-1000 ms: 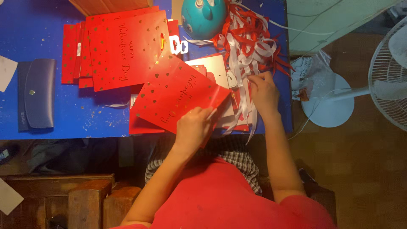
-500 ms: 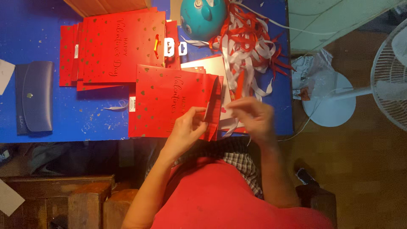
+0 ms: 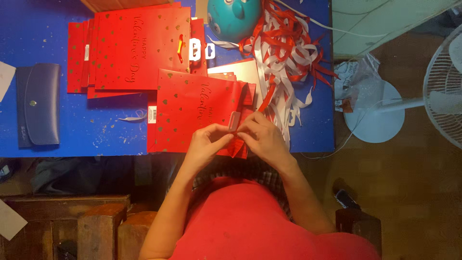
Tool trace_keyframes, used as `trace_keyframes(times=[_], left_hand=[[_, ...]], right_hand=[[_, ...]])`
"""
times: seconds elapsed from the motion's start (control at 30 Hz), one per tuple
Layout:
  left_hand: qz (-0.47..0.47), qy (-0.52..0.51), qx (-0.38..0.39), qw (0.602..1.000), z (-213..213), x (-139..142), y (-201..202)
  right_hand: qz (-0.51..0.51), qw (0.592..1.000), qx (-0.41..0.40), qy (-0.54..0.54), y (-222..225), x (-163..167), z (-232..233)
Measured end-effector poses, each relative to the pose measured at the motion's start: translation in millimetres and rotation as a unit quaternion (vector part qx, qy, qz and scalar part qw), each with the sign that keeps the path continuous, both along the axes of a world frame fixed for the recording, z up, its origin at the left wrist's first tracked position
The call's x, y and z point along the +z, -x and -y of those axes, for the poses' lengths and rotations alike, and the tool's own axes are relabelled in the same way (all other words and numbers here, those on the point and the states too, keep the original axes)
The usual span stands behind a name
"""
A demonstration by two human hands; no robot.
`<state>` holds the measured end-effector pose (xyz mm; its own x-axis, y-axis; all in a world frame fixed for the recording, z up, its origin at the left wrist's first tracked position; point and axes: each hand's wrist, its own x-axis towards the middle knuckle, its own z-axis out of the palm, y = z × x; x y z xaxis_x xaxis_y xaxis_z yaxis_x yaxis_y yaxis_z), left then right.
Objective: The person sits at a table with a stack of red Valentine's Day gift bags and loose red and white ribbons. They thread a ribbon through the punched handle holes of each bag, tie the ribbon into a knot to form a handle, and set the finished bag on the stack before starting the next bag.
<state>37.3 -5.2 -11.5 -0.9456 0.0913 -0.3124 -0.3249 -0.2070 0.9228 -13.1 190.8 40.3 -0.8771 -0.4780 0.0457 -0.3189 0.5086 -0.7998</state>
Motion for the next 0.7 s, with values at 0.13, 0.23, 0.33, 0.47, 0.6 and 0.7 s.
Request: trace_keyframes(times=[0.13,0.23,0.33,0.47,0.6,0.7], left_hand=[[0.005,0.108,-0.019,0.994,0,7,1],[-0.006,0.009,-0.003,1.000,-2,6,2],[-0.113,0.196,0.003,0.974,-7,4,-2],[-0.113,0.231,0.049,0.965,-18,-1,-3],[-0.050,0.062,0.133,0.988,-22,-7,-2],[-0.037,-0.007,0.174,0.984,-21,-7,0]], right_hand=[[-0.028,0.999,0.011,-0.016,2,-3,-2],[0.013,1.000,0.009,0.004,1,-6,-4],[0.050,0.998,0.008,0.027,0,-8,-5],[0.098,0.995,-0.013,0.016,1,-13,-6],[0.092,0.995,-0.005,0.022,3,-19,-8],[0.098,0.992,0.016,0.073,4,-22,-10]])
